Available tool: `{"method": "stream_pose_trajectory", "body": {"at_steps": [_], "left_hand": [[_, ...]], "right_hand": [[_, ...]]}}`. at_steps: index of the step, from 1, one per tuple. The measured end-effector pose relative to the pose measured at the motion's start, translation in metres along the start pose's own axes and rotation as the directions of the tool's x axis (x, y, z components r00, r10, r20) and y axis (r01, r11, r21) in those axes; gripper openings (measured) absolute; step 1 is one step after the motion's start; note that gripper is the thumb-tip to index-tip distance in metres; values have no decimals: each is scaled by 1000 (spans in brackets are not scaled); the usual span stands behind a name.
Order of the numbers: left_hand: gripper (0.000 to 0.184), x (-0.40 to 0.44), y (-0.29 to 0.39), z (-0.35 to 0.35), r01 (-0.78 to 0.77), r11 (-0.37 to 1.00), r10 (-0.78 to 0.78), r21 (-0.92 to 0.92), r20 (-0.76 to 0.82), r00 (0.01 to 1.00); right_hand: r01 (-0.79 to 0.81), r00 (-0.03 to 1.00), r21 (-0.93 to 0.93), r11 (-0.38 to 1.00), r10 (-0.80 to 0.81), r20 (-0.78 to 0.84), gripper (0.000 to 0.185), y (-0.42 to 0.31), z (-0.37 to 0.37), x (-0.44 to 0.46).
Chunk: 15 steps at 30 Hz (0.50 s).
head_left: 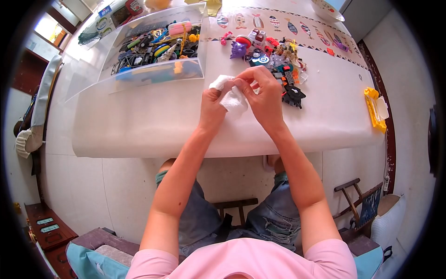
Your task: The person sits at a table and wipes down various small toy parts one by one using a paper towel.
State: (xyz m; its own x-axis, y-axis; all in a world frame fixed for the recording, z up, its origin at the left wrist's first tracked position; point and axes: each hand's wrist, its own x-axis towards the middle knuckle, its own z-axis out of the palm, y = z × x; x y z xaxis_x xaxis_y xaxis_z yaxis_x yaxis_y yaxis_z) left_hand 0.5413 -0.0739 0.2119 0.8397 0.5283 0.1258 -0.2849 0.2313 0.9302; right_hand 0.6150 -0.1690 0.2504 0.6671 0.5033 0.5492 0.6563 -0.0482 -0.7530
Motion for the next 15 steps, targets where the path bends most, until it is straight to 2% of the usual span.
{"method": "stream_pose_trajectory", "body": {"at_steps": [2,9,12,15], "left_hand": [[21,1,-2,-3,16,999,-16,32,-11,1000],[20,-2,2,12,-84,996,85,41,-26,996],[23,-3,2,4,-69,985,64,156,36,997],[28,-6,6,-1,62,994,-67,87,65,996]], "right_hand": [[-20,1000,-70,997,19,-15,14,-2,-1,0],[-93,991,-22,995,91,-94,25,-1,-1,0],[-122,989,38,992,125,-81,27,2,-2,1],[-94,993,111,989,101,-58,27,3,-3,1]]}}
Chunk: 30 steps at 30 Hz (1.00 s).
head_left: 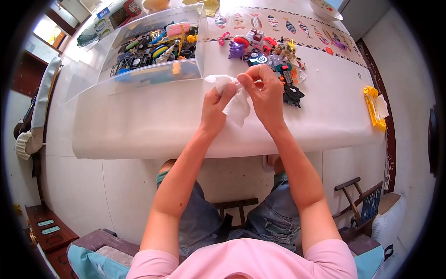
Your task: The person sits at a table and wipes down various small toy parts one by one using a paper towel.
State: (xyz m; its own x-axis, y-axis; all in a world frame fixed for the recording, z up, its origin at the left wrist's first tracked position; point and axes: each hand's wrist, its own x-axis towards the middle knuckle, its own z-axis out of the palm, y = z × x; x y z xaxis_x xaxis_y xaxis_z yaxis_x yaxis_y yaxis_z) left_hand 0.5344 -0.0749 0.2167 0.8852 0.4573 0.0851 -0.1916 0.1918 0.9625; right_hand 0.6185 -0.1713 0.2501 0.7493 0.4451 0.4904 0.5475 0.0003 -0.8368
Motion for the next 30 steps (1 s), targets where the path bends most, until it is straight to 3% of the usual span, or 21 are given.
{"method": "stream_pose_trajectory", "body": {"at_steps": [6,8,14,17,21,23,24,26,30], "left_hand": [[31,2,-4,-5,28,960,-31,-278,-6,1000],[33,2,-5,-4,4,988,-5,-155,-3,1000],[37,4,-3,-2,54,998,-54,-16,22,998],[38,4,-7,-5,14,997,-15,75,20,1000],[39,6,-8,-6,-32,989,30,143,17,999],[38,6,-6,-7,-2,987,-6,163,46,999],[37,5,-4,-8,14,985,-25,174,59,998],[35,3,2,-9,69,990,-78,120,69,995],[30,3,0,-10,71,995,-65,-72,86,994]], "right_hand": [[-48,998,153,987,42,48,20,0,3,-1],[-138,989,140,981,128,76,18,-1,-1,0],[118,983,-142,983,-95,159,15,2,-2,0],[92,990,-161,983,-73,120,15,-3,-2,-1],[227,973,-245,943,-209,95,15,0,0,-3],[278,960,-276,920,-261,98,14,-1,0,-4],[228,973,-240,943,-214,86,13,-1,0,-3],[124,991,-166,978,-115,67,12,-2,-1,-2],[167,984,-95,981,-159,84,8,0,1,-1]]}}
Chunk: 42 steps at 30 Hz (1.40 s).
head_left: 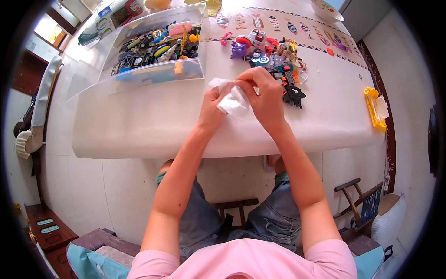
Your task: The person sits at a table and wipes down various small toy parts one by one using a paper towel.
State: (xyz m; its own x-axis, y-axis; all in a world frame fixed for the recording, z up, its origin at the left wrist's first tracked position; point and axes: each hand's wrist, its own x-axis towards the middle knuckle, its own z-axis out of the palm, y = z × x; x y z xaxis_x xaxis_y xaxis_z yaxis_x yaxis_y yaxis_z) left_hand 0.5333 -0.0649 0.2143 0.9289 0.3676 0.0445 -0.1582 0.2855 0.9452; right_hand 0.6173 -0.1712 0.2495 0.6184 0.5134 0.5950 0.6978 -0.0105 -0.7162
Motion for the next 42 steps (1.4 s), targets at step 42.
{"method": "stream_pose_trajectory", "body": {"at_steps": [42], "left_hand": [[42,-6,12,10,-70,974,53,-216,-81,995]], "right_hand": [[-342,939,536,772,295,175,18,6,-1,-1]]}}
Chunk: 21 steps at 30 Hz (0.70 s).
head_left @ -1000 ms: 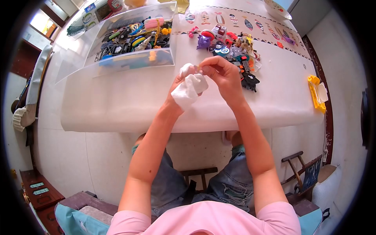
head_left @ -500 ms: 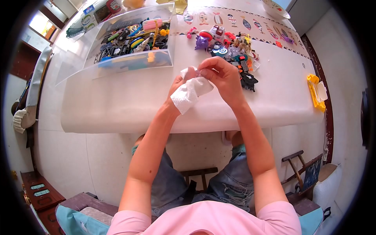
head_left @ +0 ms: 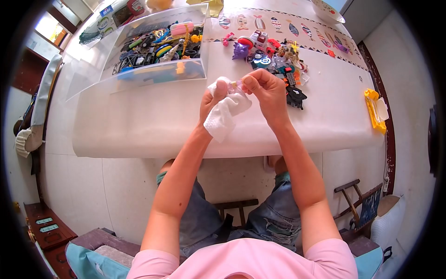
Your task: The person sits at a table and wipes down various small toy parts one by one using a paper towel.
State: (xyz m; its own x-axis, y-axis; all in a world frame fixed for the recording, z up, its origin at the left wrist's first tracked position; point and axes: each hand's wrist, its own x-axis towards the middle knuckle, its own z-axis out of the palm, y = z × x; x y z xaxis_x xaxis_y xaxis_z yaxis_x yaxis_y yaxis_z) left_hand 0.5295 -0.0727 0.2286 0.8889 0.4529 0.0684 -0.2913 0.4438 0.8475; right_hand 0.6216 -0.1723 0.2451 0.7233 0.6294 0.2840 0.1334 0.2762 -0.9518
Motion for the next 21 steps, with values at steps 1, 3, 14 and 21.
{"method": "stream_pose_trajectory", "body": {"at_steps": [1,3,14,21], "left_hand": [[41,0,0,-1,-2,1000,2,-1,1,1000],[39,1,-2,-3,-4,1000,4,-3,4,1000],[16,14,-10,-15,-381,747,502,545,-86,861],[28,6,6,-11,-68,968,66,-242,-17,998]], "right_hand": [[-5,1000,7,1000,5,1,19,0,0,0],[-13,1000,12,1000,13,6,19,0,0,0],[119,985,13,993,-117,-127,13,-5,2,1],[76,990,0,997,-75,-121,16,2,3,0]]}}
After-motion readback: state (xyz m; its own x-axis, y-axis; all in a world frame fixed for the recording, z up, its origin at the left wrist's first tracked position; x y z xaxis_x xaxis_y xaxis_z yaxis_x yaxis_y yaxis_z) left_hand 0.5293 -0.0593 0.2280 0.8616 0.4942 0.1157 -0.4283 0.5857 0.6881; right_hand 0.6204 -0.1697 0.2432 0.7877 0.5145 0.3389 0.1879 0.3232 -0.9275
